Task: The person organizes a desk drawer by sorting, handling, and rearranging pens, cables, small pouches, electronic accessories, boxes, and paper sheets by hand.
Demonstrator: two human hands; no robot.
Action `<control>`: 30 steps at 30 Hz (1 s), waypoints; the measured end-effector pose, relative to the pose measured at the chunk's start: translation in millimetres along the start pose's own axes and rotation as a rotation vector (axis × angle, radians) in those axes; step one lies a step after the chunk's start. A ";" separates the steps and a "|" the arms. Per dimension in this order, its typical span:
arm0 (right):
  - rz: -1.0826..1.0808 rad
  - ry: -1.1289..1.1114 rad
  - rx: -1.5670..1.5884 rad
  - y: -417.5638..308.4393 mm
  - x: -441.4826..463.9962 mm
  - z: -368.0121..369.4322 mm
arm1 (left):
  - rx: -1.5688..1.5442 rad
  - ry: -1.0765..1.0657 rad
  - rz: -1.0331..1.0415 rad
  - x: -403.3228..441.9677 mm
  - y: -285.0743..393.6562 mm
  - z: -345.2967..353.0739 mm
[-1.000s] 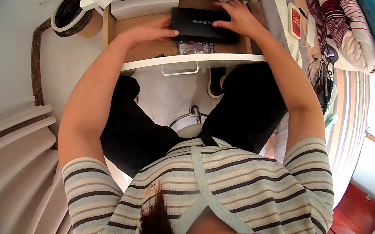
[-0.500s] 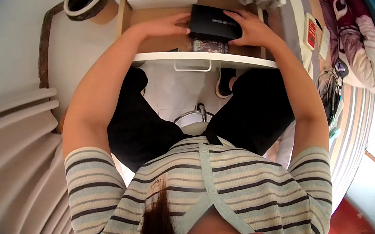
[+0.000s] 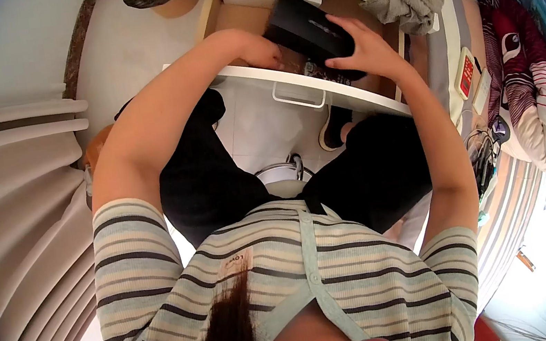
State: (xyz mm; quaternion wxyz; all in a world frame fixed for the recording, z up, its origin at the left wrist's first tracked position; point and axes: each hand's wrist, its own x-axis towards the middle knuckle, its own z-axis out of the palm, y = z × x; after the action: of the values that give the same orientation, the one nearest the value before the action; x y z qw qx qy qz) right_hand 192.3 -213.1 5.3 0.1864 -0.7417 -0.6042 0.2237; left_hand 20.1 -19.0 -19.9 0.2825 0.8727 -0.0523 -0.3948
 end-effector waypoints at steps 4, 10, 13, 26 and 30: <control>-0.066 0.028 0.026 -14.4 34.4 17.9 | -0.126 0.037 -0.100 -35.8 26.7 0.2; -0.237 0.210 -0.324 -29.4 64.0 65.4 | -0.395 0.074 -0.074 -50.3 27.4 4.2; -0.342 0.285 -0.372 -27.2 66.1 66.6 | -0.352 0.079 -0.110 -45.2 25.3 6.0; 0.142 -0.092 0.220 24.0 44.3 52.5 | -0.171 0.219 -0.026 -20.4 2.9 17.1; -0.017 -0.063 0.371 51.3 38.8 65.1 | -0.117 0.310 -0.088 -18.0 3.5 19.9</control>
State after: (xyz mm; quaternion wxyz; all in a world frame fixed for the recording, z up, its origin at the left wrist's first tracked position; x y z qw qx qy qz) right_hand 204.3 -185.1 -81.0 0.3032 -0.6820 -0.5644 0.3527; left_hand -6.0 -25.3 -16.7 0.3199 0.9067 0.0530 -0.2696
